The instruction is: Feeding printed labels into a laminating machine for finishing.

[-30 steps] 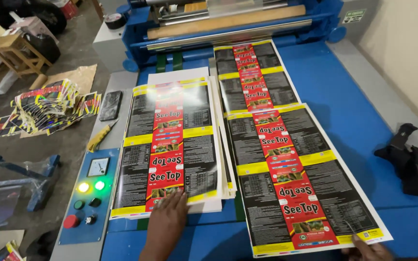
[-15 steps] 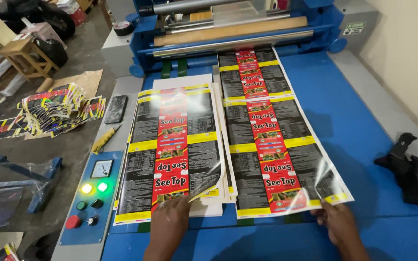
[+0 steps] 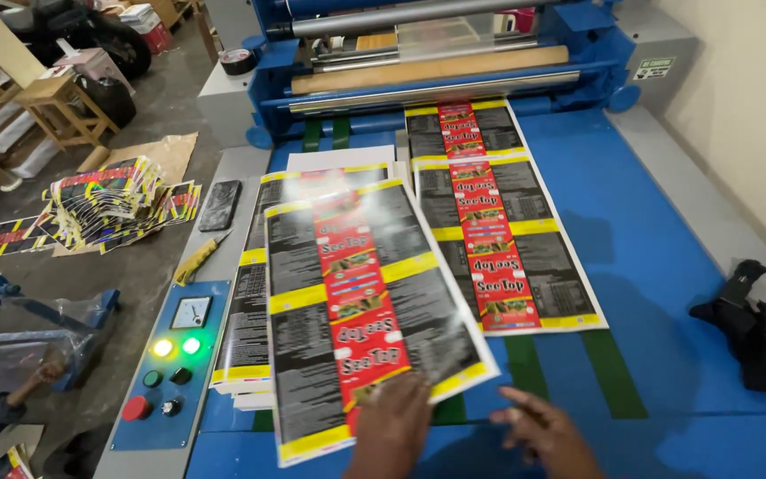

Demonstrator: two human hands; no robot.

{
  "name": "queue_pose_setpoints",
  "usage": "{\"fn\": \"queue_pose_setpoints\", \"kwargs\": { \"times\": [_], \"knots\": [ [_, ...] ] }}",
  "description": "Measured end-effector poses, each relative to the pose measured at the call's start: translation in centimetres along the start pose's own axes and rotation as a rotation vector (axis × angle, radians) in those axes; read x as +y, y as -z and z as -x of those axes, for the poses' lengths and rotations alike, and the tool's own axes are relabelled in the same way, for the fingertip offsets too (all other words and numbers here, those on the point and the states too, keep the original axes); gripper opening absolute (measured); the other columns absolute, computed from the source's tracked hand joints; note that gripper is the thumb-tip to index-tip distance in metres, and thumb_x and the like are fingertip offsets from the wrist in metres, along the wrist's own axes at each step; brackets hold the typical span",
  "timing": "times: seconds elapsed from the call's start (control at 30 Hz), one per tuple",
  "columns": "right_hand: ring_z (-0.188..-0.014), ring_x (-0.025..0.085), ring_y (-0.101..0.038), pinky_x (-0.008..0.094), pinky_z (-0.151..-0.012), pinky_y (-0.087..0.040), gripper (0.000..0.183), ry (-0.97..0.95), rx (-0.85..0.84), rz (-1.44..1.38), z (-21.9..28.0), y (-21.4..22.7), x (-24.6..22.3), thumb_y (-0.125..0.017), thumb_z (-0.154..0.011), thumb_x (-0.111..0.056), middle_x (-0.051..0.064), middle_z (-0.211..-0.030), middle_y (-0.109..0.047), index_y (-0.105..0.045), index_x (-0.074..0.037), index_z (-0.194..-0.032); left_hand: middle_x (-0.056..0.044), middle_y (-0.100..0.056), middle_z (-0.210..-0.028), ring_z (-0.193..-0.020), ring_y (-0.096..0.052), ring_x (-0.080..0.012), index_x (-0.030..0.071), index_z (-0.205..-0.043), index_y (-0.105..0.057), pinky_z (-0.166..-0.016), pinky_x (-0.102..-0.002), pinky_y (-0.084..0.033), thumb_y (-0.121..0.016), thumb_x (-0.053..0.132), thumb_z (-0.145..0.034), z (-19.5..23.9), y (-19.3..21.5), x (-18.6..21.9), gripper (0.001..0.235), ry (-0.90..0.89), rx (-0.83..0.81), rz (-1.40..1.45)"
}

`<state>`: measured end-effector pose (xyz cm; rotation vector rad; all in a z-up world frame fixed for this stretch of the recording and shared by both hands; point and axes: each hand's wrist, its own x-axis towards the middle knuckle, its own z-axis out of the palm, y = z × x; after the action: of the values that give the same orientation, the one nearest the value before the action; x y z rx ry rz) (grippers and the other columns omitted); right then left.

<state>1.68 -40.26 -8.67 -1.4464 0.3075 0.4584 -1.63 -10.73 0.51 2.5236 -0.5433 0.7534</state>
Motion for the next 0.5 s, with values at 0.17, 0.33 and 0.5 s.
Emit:
{"fn": "queue_pose_setpoints", "kwargs": {
  "times": [0.17, 0.33, 0.5],
  "knots": [
    [-0.077, 0.018, -0.075, 0.032, -0.052, -0.051, 0.042, 0.066, -0.257, 0.052, -0.2, -2.9, 0.8, -0.064, -0.094, -0.028, 0.010, -0.102, -0.077, -0.067, -0.005, -0.128, -0.020, -0.066, -0.127, -0.121, -0.061, -0.0384, -0.001, -0.118, -0.067, -0.098, -0.059, -0.043, -0.078, 0.026, -0.086, -0.7, -2.2, 3.6, 0.043, -0.152, -0.092, 0.057],
    [-0.067, 0.024, -0.071, 0.035, -0.046, -0.045, 0.027, -0.068, -0.004, -0.221, -0.7, -0.2, 1.0, -0.065, -0.095, -0.023, 0.012, -0.089, -0.074, -0.065, -0.007, -0.115, -0.020, -0.065, -0.125, -0.128, -0.057, -0.0409, 0.000, -0.121, -0.063, -0.102, -0.062, -0.041, -0.080, 0.031, -0.084, -2.6, 2.1, 1.9, 0.051, -0.015, -0.119, 0.155],
    [-0.060, 0.025, -0.065, 0.037, -0.043, -0.046, 0.025, -0.005, 0.085, -0.244, -4.4, 10.4, 9.1, -0.063, -0.096, -0.021, 0.019, -0.080, -0.071, -0.064, -0.004, -0.114, -0.019, -0.062, -0.135, -0.132, -0.054, -0.0378, 0.003, -0.125, -0.063, -0.106, -0.057, -0.041, -0.075, 0.028, -0.089, -1.2, 4.3, -6.3, 0.045, 0.106, -0.083, -0.111]
  ]
}}
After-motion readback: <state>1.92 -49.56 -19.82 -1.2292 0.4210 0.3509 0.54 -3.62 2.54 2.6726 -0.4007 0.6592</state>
